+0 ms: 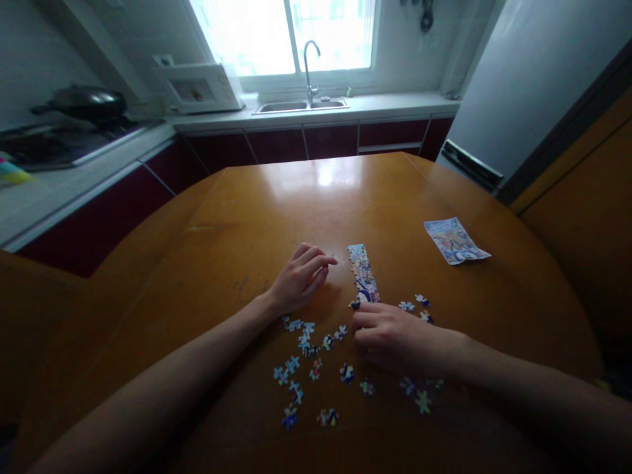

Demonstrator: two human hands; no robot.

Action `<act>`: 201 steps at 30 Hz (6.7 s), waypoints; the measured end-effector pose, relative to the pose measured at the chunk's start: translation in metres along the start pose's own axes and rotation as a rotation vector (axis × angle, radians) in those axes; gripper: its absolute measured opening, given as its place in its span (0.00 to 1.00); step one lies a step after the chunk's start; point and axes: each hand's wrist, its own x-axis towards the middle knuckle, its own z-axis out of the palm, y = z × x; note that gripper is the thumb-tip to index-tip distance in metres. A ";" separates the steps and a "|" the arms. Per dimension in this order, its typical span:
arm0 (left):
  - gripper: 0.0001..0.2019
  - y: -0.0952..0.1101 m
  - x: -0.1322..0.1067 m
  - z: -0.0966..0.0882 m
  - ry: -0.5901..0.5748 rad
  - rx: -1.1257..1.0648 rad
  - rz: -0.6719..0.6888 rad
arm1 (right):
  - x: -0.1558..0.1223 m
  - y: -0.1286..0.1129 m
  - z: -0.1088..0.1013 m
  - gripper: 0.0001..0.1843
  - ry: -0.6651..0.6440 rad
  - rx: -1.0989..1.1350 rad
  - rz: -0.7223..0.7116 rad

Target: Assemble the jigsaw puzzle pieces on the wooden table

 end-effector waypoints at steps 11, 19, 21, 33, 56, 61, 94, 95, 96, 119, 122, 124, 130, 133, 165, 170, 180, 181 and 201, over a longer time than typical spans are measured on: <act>0.10 0.005 0.005 0.000 -0.071 0.022 0.078 | 0.007 0.028 -0.013 0.06 0.828 0.498 0.499; 0.17 0.008 0.002 -0.007 -0.225 -0.067 0.229 | 0.011 0.035 0.002 0.09 0.779 0.549 0.612; 0.19 0.009 0.002 -0.007 -0.248 -0.076 0.246 | 0.013 0.035 0.003 0.08 0.736 0.552 0.604; 0.20 0.008 0.002 -0.005 -0.264 -0.134 0.219 | 0.015 0.044 0.009 0.04 0.613 0.403 0.605; 0.10 0.016 0.003 -0.006 -0.270 -0.125 0.216 | 0.011 0.045 0.011 0.05 0.441 0.150 0.471; 0.10 0.020 0.004 -0.005 -0.298 -0.133 0.248 | 0.012 0.046 0.011 0.05 0.443 0.055 0.415; 0.13 0.024 0.004 -0.002 -0.433 -0.091 0.143 | 0.006 0.045 0.002 0.10 0.477 -0.096 0.431; 0.14 0.023 0.003 -0.002 -0.421 -0.115 0.133 | 0.006 0.045 0.002 0.10 0.479 -0.095 0.433; 0.14 0.023 0.003 -0.002 -0.404 -0.135 0.118 | 0.006 0.045 0.002 0.10 0.481 -0.094 0.434; 0.12 0.019 0.002 0.002 -0.391 -0.064 0.089 | 0.006 0.042 0.003 0.18 0.303 -0.149 0.365; 0.11 0.020 0.003 0.002 -0.395 -0.059 0.090 | 0.006 0.044 0.007 0.20 0.308 -0.148 0.369; 0.11 0.020 0.003 0.003 -0.398 -0.065 0.087 | 0.006 0.044 0.008 0.21 0.302 -0.153 0.368; 0.11 0.017 0.003 0.004 -0.316 -0.147 -0.025 | 0.006 0.042 0.000 0.23 0.441 -0.080 0.396; 0.13 0.011 0.004 0.005 -0.224 -0.192 -0.118 | 0.003 0.049 -0.004 0.23 0.555 -0.043 0.450; 0.14 0.005 0.003 0.009 -0.143 -0.237 -0.156 | -0.017 0.092 -0.017 0.06 0.318 -0.459 0.932; 0.14 0.005 0.003 0.010 -0.139 -0.235 -0.144 | -0.018 0.094 -0.017 0.07 0.316 -0.456 0.914; 0.13 0.006 0.003 0.009 -0.086 -0.272 -0.191 | -0.018 0.098 -0.019 0.07 0.338 -0.404 0.931; 0.13 0.006 0.003 0.009 -0.069 -0.286 -0.204 | -0.019 0.099 -0.020 0.06 0.340 -0.383 0.936; 0.13 0.003 0.000 0.014 0.095 -0.311 -0.272 | 0.058 -0.063 0.055 0.05 0.018 -0.128 0.143</act>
